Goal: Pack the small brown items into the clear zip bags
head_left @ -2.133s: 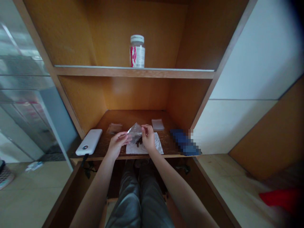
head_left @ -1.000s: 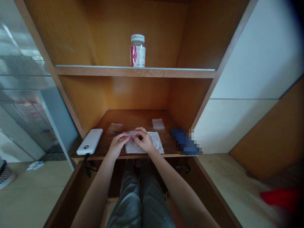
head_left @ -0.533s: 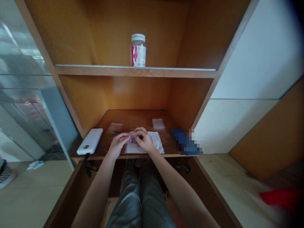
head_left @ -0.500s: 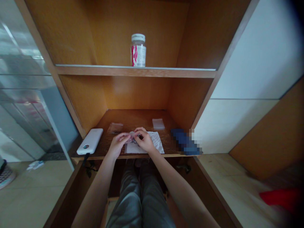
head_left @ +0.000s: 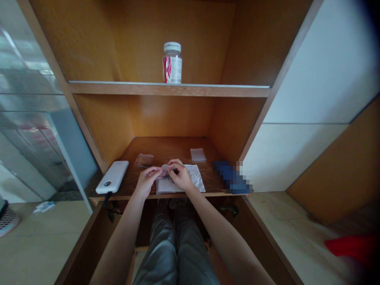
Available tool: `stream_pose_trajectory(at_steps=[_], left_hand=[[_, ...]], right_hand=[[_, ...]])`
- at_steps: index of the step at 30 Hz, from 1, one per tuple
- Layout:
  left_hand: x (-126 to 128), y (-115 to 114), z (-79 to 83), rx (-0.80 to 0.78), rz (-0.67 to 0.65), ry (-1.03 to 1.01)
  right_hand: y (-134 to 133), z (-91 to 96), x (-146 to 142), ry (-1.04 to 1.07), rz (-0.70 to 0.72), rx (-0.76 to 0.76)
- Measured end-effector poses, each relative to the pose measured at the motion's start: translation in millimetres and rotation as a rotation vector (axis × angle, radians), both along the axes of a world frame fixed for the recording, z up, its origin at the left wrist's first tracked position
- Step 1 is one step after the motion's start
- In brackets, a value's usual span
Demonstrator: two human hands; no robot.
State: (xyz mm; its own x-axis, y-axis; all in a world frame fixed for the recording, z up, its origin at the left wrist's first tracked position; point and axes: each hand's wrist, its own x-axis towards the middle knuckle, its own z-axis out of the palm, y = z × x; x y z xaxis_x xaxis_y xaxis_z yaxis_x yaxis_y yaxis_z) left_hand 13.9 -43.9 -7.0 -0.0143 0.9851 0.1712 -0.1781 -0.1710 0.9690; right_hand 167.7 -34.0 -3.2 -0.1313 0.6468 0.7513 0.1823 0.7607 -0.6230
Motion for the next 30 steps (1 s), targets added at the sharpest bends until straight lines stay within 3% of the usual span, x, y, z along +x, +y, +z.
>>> stream_pose_trajectory(at_steps=[20,30], left_hand=[[-0.1,-6.8,8.7,0.074,0.010,0.336],[1.9,-5.9,8.3,0.058,0.016,0.278]], right_hand=[[-2.5,2.9,-2.8,-0.097,0.046,-0.004],[-0.3,0.5,-3.4,-0.060,0.033,-0.005]])
